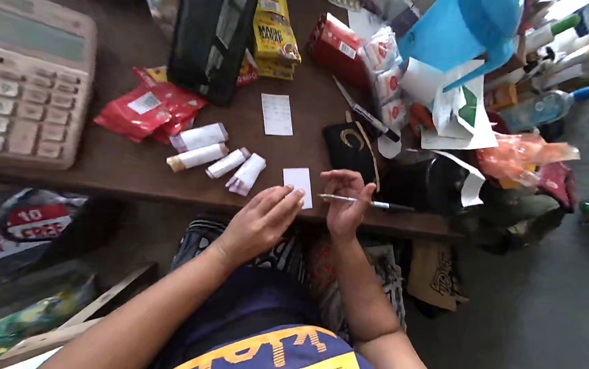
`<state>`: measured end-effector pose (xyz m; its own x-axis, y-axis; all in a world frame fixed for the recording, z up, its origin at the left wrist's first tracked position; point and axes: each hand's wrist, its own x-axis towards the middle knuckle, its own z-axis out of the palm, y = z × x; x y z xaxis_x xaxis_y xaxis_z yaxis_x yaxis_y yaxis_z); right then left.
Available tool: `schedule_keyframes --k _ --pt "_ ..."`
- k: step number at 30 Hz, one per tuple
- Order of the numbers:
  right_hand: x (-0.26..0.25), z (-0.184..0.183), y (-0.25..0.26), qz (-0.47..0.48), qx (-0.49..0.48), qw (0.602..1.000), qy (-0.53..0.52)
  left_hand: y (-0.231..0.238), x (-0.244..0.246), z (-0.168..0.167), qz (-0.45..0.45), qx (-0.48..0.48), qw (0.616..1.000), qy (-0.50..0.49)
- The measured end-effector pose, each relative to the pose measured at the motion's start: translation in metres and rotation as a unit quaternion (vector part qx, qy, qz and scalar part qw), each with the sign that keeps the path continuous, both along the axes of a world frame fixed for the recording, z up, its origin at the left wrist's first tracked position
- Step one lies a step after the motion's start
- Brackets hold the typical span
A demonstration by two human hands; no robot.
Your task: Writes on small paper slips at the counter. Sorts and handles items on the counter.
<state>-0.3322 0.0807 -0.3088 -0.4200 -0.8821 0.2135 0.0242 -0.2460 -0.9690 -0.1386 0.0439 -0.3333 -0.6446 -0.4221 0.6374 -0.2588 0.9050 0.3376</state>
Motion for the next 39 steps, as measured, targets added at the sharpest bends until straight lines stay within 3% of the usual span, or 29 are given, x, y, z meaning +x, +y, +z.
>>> schedule_keyframes --k 5,14,26,39 --pt "0.001 0.004 -0.001 -0.027 0.01 0.998 0.053 0.004 0.002 -0.014 -0.037 0.003 0.999 -0.014" --pt "0.02 0.016 -0.058 0.048 0.05 0.98 0.189 0.002 0.004 -0.023 -0.02 -0.087 0.993 -0.072" --pt "0.027 0.008 -0.064 0.06 0.009 0.968 0.245 0.0 0.003 -0.029 0.006 -0.158 0.984 -0.08" --pt "0.031 0.004 -0.064 0.052 -0.015 0.964 0.261 -0.001 0.001 -0.03 0.002 -0.135 0.989 -0.06"
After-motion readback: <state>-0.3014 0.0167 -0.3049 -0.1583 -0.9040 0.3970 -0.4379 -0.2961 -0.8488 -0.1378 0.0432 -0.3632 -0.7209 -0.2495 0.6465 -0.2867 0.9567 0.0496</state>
